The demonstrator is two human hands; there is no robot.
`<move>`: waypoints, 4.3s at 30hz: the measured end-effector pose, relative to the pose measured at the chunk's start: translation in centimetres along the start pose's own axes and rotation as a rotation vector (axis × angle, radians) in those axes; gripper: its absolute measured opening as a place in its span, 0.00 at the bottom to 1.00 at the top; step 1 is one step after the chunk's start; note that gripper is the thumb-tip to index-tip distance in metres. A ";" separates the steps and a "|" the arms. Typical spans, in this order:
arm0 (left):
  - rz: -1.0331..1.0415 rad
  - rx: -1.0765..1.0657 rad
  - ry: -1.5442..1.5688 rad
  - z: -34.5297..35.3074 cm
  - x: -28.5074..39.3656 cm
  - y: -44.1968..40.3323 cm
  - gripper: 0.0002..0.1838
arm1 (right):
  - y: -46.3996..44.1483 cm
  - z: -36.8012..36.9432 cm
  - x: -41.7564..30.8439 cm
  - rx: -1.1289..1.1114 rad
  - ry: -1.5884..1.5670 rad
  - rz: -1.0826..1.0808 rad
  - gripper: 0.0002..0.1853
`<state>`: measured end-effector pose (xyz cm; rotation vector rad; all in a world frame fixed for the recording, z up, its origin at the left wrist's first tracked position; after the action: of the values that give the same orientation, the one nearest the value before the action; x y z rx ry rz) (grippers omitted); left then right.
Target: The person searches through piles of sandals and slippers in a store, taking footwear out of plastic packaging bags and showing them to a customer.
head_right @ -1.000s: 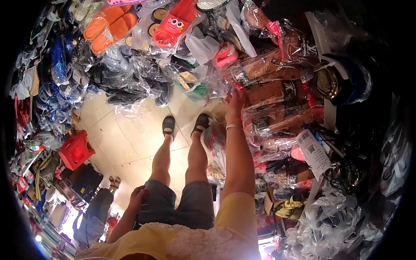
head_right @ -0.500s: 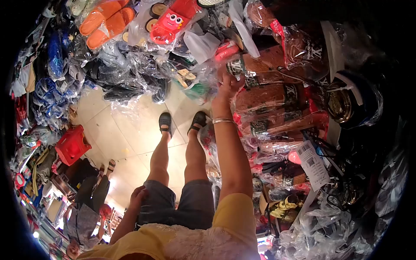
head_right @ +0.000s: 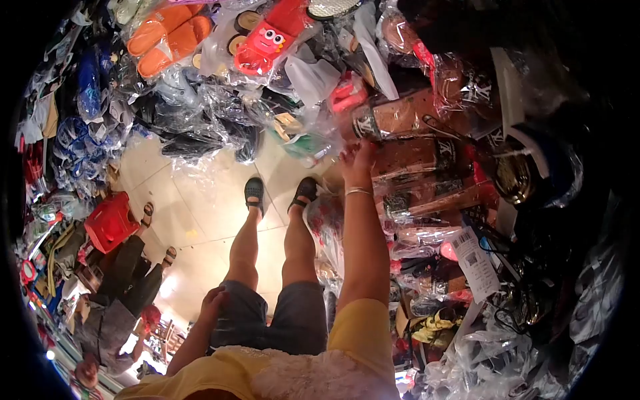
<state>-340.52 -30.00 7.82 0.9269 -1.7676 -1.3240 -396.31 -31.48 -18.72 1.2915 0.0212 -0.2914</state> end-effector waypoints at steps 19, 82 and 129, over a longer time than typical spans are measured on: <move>-0.019 0.048 0.060 -1.2 -0.8 0.1 0.19 | -2.4 1.8 -1.4 -0.024 -0.184 0.072 0.11; 0.867 -0.703 1.289 -17.3 15.4 20.3 0.37 | 62.5 23.3 33.1 -1.462 1.434 0.195 0.55; 0.898 -0.560 0.897 -24.9 6.7 30.0 0.47 | 79.7 34.4 44.1 -2.361 1.480 -1.331 0.21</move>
<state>-325.62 -40.55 42.88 0.2330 -0.8242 -0.5716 -340.93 -53.53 58.24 -1.3210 1.8577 -0.1219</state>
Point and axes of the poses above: each hand's wrist, its own y-axis away from the middle knuckle, its own z-axis out of the palm, x = y × z, the point moved 8 cm from there along -y, towards the middle knuckle, and after that the axes turned 1 degree about -y, right-handed, at the moved point
